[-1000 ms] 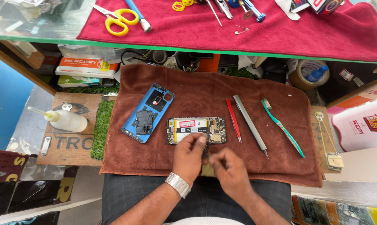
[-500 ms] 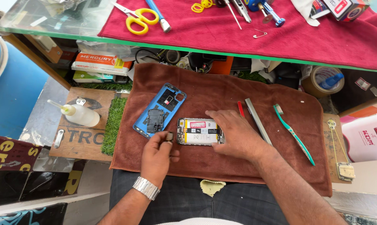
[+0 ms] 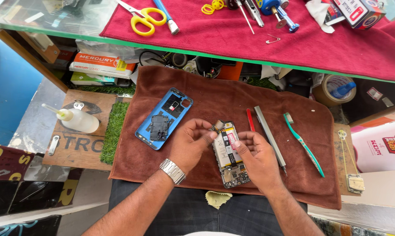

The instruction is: The person disassembles a mobile phone using a screwdriver and plastic pry tools to remove components from the chassis. They apply a liquid cleaner to the internal parts and scrub them with a toothbrush before reassembling the internal boards.

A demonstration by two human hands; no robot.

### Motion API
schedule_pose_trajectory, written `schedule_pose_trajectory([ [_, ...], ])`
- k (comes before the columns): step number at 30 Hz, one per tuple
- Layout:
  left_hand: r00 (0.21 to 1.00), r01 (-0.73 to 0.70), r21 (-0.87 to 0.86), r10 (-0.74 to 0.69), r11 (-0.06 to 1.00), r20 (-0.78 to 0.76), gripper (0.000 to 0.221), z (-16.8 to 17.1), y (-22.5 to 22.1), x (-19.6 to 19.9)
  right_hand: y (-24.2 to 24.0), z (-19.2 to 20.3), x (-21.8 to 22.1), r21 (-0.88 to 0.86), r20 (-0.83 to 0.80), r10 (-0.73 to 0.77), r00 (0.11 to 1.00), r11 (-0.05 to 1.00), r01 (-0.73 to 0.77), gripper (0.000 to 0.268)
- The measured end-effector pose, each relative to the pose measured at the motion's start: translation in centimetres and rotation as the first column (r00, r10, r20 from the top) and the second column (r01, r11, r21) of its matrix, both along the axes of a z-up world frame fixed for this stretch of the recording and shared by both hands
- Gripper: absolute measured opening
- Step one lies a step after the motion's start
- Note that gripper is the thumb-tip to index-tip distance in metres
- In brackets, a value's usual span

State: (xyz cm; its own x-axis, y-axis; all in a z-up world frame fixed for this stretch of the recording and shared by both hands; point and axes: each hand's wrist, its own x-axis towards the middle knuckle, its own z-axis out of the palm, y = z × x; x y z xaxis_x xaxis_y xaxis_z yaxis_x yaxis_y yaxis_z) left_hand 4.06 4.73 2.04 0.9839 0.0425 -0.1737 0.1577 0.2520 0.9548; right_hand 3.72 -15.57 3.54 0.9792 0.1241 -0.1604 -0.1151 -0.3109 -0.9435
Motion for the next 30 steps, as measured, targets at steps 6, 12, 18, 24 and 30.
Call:
schedule_pose_trajectory([
  [6,0.952,0.208,-0.399,-0.278,0.893,-0.127,0.016,-1.9,-3.0,-2.0,-0.8,-1.8,-0.2,0.724,-0.128,0.106,0.986,0.689,0.02,0.017],
  [12,0.974,0.184,-0.162,-0.202,0.97,-0.104,0.024,-1.9,-4.7,-2.2,-3.0,-3.0,1.2,0.665,-0.11,-0.028,0.993,0.74,0.095,0.023],
  [18,0.979,-0.126,0.928,-0.108,0.351,0.174,0.095,1.2,-6.0,-2.8,-6.0,-2.9,2.4,0.79,-0.233,-0.293,0.927,0.499,0.356,0.016],
  [24,0.948,0.125,0.989,-0.304,0.083,-0.094,0.114,3.9,-6.5,-0.8,-7.0,-2.4,0.4,0.848,-0.284,-0.094,0.954,0.441,0.295,0.035],
  [30,0.926,0.315,0.917,-0.292,0.243,-0.241,0.128,5.1,-5.9,0.7,-7.3,-2.8,-0.6,0.819,-0.18,-0.088,0.98,0.538,0.198,0.035],
])
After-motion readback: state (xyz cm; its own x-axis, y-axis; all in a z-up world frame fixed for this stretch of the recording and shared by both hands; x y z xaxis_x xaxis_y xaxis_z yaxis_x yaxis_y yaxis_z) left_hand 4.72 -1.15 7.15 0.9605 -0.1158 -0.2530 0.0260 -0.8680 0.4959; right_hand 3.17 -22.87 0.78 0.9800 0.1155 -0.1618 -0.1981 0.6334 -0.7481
